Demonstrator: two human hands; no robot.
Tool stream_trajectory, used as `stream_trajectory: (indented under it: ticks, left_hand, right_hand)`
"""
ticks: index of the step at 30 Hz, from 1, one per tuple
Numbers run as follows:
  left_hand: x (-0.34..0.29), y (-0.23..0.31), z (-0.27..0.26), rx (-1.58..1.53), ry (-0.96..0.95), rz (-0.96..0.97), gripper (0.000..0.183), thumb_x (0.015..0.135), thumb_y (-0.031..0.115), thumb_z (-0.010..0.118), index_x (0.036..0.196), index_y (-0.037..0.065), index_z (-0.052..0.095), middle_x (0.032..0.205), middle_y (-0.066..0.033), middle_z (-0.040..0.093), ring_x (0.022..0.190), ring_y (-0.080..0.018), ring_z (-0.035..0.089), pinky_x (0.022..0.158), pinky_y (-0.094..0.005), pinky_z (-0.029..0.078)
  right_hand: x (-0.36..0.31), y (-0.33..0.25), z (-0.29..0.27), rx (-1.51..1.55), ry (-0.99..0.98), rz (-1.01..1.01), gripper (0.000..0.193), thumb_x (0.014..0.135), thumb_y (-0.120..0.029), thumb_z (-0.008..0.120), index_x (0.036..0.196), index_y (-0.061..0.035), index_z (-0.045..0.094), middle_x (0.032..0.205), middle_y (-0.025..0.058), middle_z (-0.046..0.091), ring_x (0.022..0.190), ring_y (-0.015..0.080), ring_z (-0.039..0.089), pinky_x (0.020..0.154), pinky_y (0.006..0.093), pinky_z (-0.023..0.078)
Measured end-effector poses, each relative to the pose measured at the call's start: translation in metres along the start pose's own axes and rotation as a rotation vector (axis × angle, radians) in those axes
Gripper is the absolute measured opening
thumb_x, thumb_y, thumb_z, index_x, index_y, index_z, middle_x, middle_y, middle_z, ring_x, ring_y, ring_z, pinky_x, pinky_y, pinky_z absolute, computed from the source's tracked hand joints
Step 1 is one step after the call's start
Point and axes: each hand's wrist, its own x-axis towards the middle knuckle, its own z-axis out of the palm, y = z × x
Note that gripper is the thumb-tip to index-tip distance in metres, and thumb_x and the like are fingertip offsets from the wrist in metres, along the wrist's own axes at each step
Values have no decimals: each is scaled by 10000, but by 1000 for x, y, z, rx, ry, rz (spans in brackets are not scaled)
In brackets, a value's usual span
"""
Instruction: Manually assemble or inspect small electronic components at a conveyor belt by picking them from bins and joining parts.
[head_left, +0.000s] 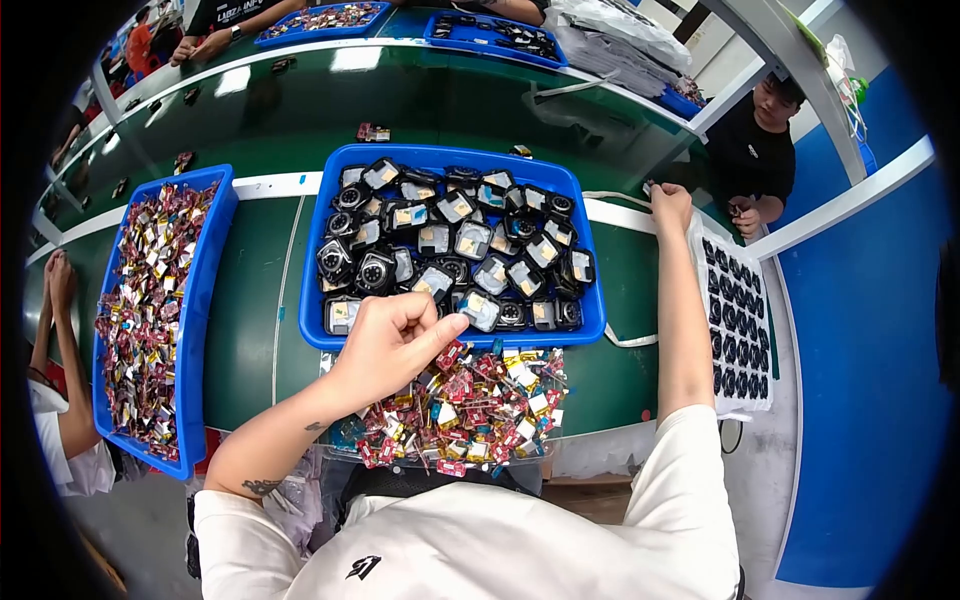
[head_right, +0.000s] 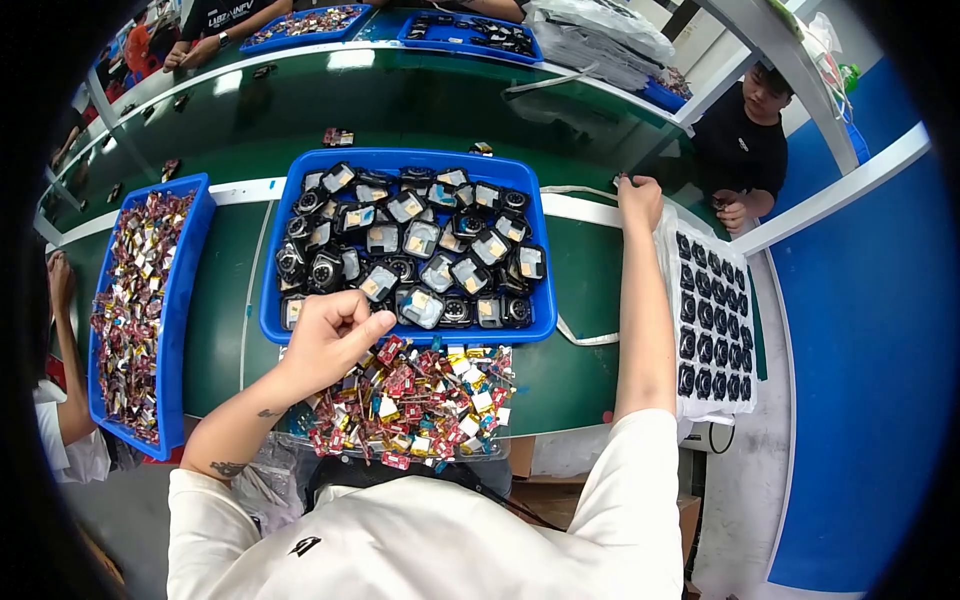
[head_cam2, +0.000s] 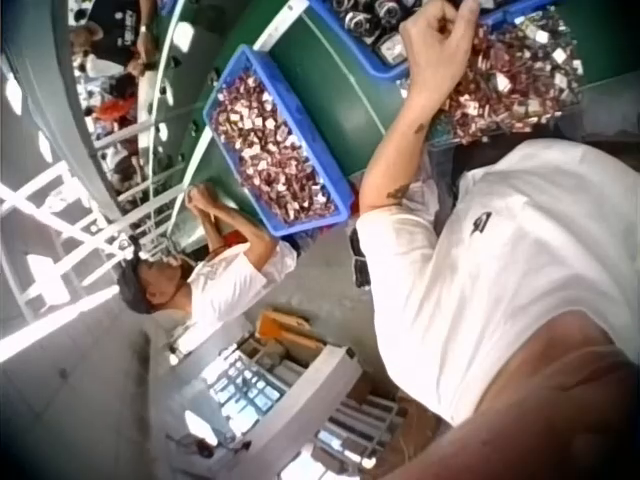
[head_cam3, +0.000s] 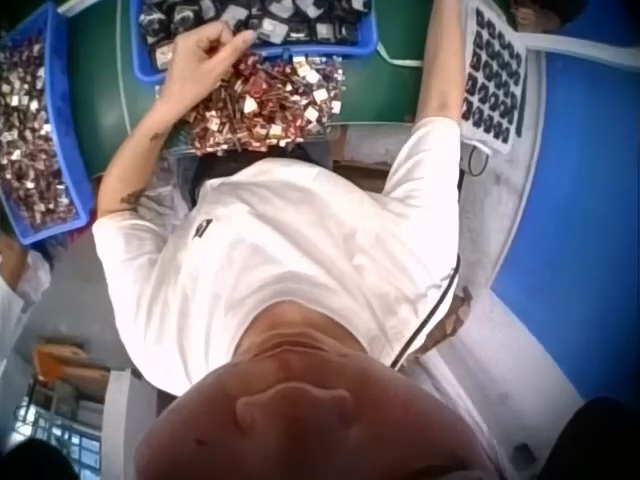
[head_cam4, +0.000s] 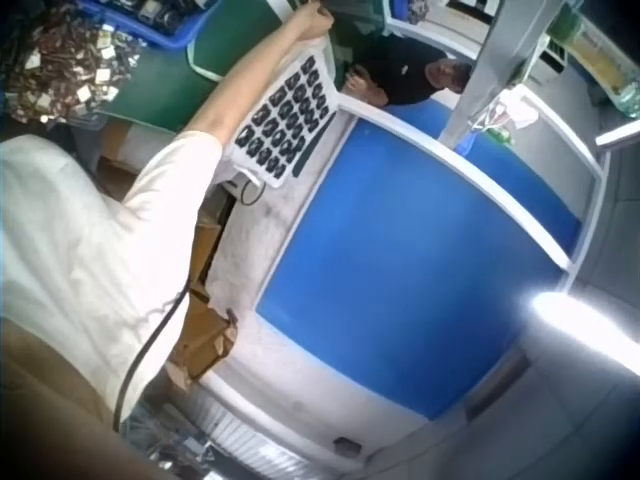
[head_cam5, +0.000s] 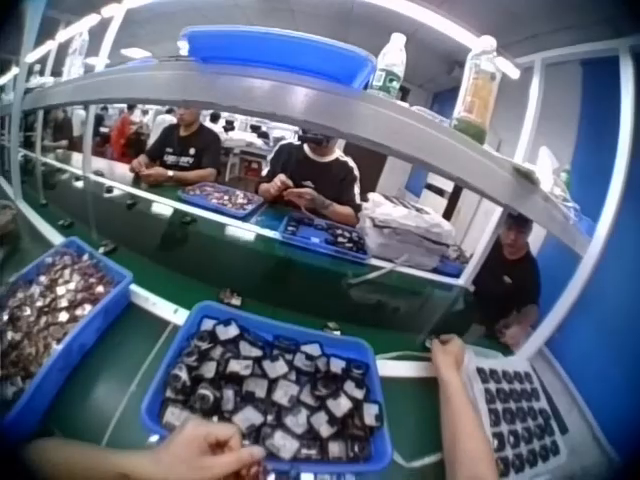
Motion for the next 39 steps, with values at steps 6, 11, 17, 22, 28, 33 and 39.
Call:
stream_trajectory:
  ticks: [6,11,17,22,28,33,39]
  left_hand:
    - [-1,-10,-3,-206,32,-65,136,902,127,596,863,9,541,553,80,436,499,19,324,449,-187,232]
    - [2,-7,-4,-242,11,-94,114,914,118,573,922,15,524,629,58,500,537,9,415,482,-167,308]
    - [2,-11,-2,-256,27,-40,82,876,73,610,902,-1,587,752,25,588,632,14,494,565,-141,401]
    - [-1,-11,-5,-235,-53,-43,133,824,97,666,904,19,594,758,24,598,618,12,474,542,-155,380]
    - [-1,-3,-7,-129,-92,-5,204,756,99,708,908,43,583,731,28,604,617,-4,463,549,-174,365]
    - [-2,-1,-7,-31,-113,69,227,735,38,659,954,38,601,659,19,586,587,-23,451,538,-186,363]
    - [-3,-3,-5,-98,-99,98,178,748,-2,628,926,-7,641,709,-11,599,614,-33,504,569,-192,414]
  right_hand:
    - [-153,-98,-73,602,-603,-535,224,809,-153,654,995,-30,661,917,73,664,815,133,609,691,250,480]
    - [-256,-128,-110,540,-878,-1175,237,734,-202,726,923,-71,670,978,53,624,879,243,574,776,345,476]
    - [-272,-128,-89,685,-912,-1136,222,721,-147,737,919,-71,669,867,39,634,811,205,576,644,301,465]
    - [-274,-120,-94,779,-1083,-688,194,766,-83,712,953,-55,668,815,40,663,713,96,619,604,227,443]
    - [-272,-117,-94,876,-1138,-595,195,773,-31,716,941,3,622,883,49,641,778,88,604,676,218,472]
    - [-275,-118,-94,865,-1149,-578,188,758,-46,736,895,-7,614,858,41,625,764,81,582,653,220,463]
    - [-289,-126,-95,742,-606,-1127,269,645,-159,796,699,-60,553,697,46,547,616,212,512,530,315,418]
